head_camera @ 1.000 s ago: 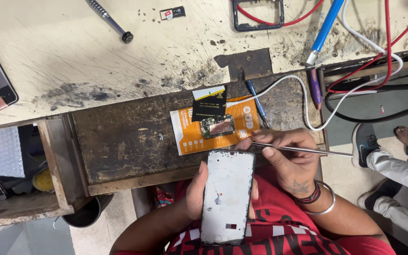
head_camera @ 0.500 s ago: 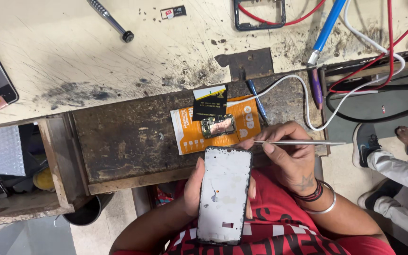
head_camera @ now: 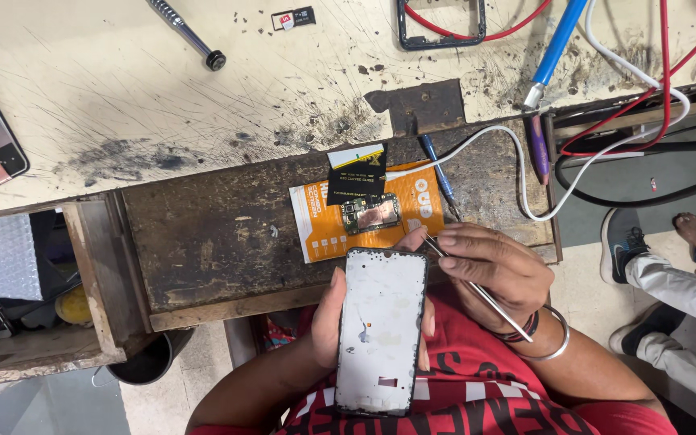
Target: The person scrapes old adhesive residue off the inside of a phone back cover using a small blade, then picks up a new green replacement back cover, peels its protective film, and presses the cover onto the phone body to fit it.
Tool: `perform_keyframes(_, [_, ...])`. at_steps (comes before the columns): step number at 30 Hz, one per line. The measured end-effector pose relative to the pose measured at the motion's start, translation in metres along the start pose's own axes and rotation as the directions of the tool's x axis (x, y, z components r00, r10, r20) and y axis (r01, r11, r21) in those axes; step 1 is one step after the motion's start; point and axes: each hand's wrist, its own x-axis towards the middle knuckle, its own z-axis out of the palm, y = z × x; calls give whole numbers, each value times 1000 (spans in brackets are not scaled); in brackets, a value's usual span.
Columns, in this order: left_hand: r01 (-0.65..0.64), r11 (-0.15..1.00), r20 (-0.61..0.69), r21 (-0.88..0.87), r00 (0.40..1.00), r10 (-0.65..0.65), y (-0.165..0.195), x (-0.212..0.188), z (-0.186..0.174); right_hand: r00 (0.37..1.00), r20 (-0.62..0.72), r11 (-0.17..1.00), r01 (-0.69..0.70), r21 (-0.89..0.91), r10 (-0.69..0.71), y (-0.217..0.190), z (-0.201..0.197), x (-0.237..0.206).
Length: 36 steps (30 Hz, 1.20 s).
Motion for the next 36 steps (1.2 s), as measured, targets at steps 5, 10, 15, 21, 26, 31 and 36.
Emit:
perform_keyframes(5, [-2,1000,-15,6,1000,2,2,-1,1,1000,20,997,24,-78,-22,-4,1,8])
perform_keyframes(10, [-10,1000,-25,-18,1000,9,1,-1,1,1000,9,998,9,-67,-9,-4,0,7])
perform_keyframes(15, [-33,999,-47,-2,998,33,2,-2,1,995,-30,995,-97,11,97,-1,2,-1])
perform_keyframes(21, [-40,999,-53,-2,998,40,3,-2,-1,952,-16,922,-291,255,305,4,5,-11])
perform_keyframes(26, [-52,999,-55,8,997,52,1,-2,-4,923,4,884,-371,286,385,6,4,-14])
perform_keyframes(31, [-113,993,-109,20,987,115,-1,-3,-6,891,-53,872,-428,237,451,4,2,-12])
perform_keyframes(36, [-234,968,-170,86,954,245,-5,3,-7,752,42,740,-656,146,658,3,-21,-6])
